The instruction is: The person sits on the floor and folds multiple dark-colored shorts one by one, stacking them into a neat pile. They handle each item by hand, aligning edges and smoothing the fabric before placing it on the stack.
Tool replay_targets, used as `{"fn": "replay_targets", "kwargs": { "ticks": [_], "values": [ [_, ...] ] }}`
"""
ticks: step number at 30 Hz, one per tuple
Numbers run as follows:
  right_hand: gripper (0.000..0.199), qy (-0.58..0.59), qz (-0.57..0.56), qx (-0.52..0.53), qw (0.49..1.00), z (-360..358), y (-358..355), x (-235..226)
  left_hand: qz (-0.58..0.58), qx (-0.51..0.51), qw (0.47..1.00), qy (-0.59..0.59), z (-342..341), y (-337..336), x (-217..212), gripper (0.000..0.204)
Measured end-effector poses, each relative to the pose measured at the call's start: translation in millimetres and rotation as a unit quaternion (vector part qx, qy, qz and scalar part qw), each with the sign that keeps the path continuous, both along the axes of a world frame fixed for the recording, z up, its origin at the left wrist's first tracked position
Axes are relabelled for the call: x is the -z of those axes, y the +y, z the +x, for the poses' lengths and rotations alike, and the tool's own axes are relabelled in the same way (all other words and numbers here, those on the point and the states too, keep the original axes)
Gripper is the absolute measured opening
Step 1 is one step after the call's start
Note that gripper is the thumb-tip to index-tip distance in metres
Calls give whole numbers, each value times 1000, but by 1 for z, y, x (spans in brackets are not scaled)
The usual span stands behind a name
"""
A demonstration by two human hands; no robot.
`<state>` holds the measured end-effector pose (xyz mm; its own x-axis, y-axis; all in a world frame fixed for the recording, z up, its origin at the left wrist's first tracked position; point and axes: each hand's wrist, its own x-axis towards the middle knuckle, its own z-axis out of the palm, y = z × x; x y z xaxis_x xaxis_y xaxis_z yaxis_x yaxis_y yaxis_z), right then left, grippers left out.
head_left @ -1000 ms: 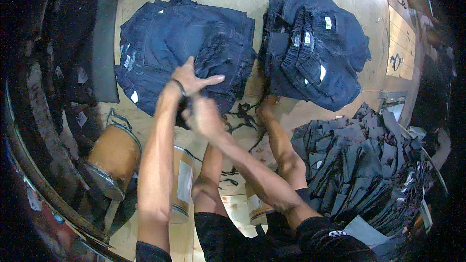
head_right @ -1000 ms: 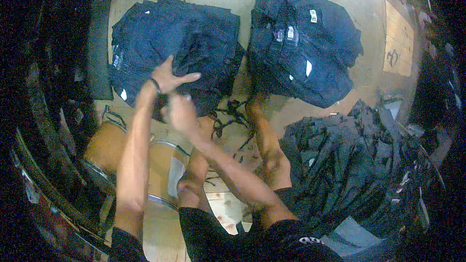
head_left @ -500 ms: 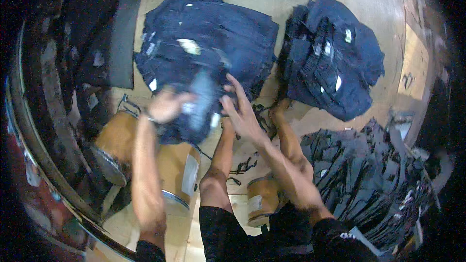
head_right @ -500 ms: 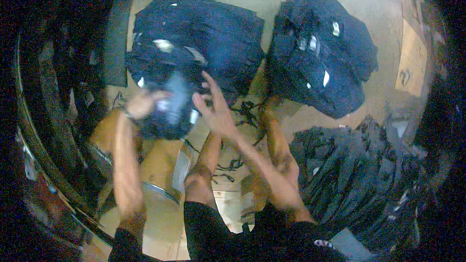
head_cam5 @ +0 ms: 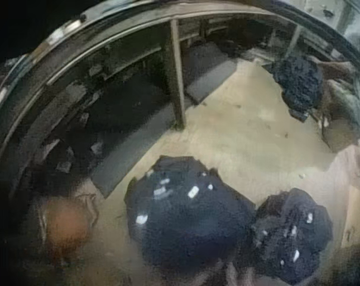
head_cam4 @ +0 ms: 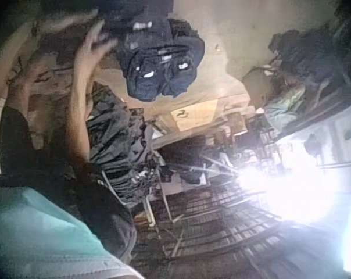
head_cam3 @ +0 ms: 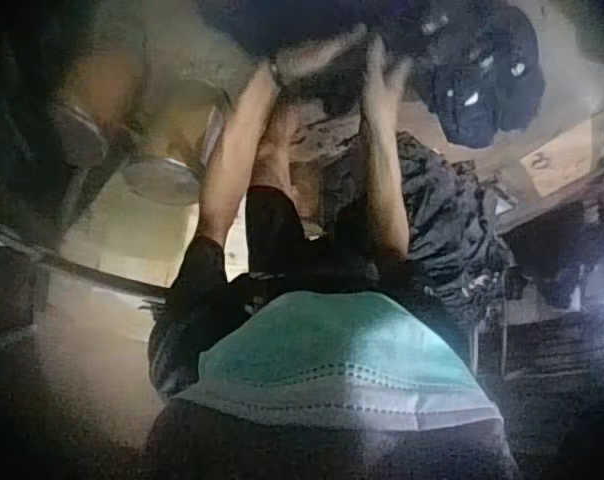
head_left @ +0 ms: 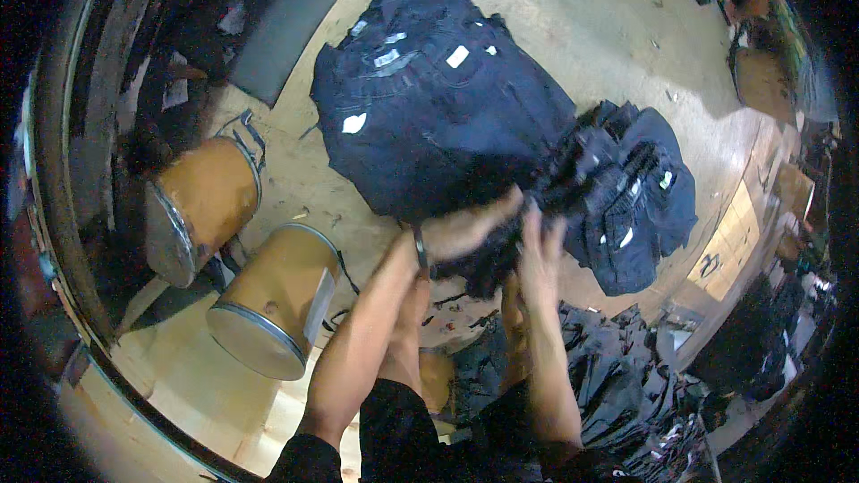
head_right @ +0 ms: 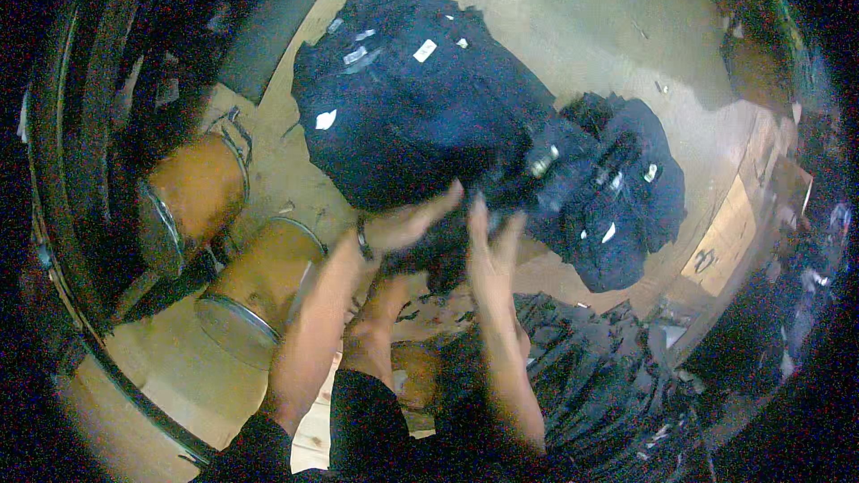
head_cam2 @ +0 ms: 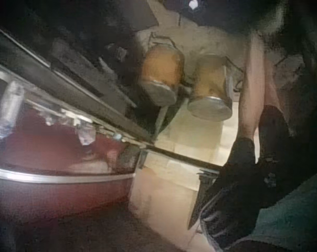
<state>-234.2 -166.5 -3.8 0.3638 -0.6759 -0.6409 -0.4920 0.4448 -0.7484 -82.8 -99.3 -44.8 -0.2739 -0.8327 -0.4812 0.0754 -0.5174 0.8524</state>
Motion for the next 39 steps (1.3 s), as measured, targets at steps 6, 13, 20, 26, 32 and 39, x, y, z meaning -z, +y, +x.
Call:
{"fn": "replay_targets", "kwargs": {
  "ticks": [6, 13, 20, 26, 32, 39],
  "values": [
    [118, 93, 37, -30, 995, 179, 35, 146, 181, -273, 943, -63, 126, 22, 65, 110],
    [57, 186, -66, -112, 974, 157, 14, 201, 203, -360, 818, -401, 200, 103, 152, 107],
    [70, 126, 33, -70, 989, 180, 4, 195, 166, -451, 796, -367, 185, 122, 153, 59],
    [79, 239, -119, -202, 942, 212, 1, 157, -37, -246, 944, -216, 104, 101, 57, 32],
    [44, 89, -21, -109, 990, 123, -9, 106, 237, -526, 791, -204, 236, 103, 186, 120],
    [79, 160, 69, -16, 984, 167, -18, 75, 131, -425, 733, -515, 188, 98, 133, 56]
  ]
}}
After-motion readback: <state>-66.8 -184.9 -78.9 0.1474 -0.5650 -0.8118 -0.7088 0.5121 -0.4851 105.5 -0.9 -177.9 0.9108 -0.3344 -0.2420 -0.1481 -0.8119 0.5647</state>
